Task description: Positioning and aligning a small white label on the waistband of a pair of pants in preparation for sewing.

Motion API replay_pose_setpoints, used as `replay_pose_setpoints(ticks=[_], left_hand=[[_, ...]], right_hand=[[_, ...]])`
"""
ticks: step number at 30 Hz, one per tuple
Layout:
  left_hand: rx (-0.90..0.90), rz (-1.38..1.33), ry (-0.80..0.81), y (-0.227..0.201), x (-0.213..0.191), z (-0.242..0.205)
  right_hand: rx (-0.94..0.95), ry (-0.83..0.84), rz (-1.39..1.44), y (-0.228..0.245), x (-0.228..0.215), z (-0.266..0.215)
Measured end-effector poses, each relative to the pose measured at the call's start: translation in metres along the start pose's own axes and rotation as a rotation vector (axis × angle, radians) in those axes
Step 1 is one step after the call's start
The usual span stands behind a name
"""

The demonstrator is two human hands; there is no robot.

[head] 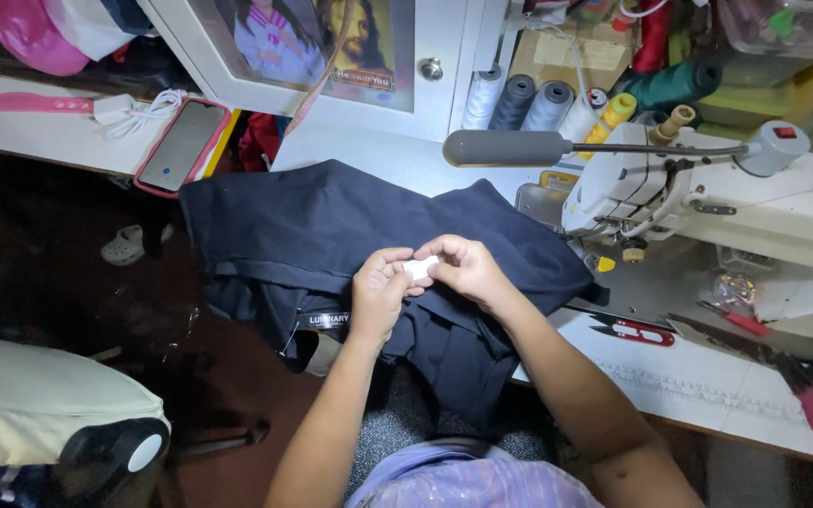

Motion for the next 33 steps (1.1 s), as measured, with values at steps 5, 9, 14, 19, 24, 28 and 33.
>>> replay_pose_setpoints(ticks=[5, 9, 14, 19, 24, 28, 33], left_hand=[[-0.03, -0.017, 0.002, 0.017, -0.007, 0.005], [-0.046, 0.03, 0.035, 0.013, -0.006, 0.007], [-0.095, 0.027, 0.056, 0.019, -0.009, 0.01], [-0.063, 0.04, 0.126, 0.02, -0.009, 0.007], [0.161, 0.167, 0.175, 0.003, -0.004, -0.005], [0.424, 0.501, 0.026, 0.001, -0.007, -0.009], [0.709, 0.655, 0.061, -0.022, 0.005, -0.018]], right_hand=[[-0.233, -0.001, -0.393, 0.014, 0.0, -0.005], [-0.545, 0.002, -0.7, 0.024, 0.01, -0.011], [-0.703, -0.027, -0.889, 0.003, 0.006, -0.009], [-0.431, -0.063, -0.684, -0.003, 0.005, -0.009], [0.014, -0.257, -0.145, -0.009, 0.005, -0.012], [0.09, -0.285, 0.07, -0.012, 0.006, -0.008], [0.013, -0.333, 0.215, -0.025, -0.002, -0.007]])
Point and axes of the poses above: each hand's wrist, its own z-axis towards the middle knuckle, its own x-axis out of the palm, y = z × x, the point moved 3 cm from there along z, towards the middle knuckle, and after that the axes turned 1 degree about z, right-handed, at the moved point
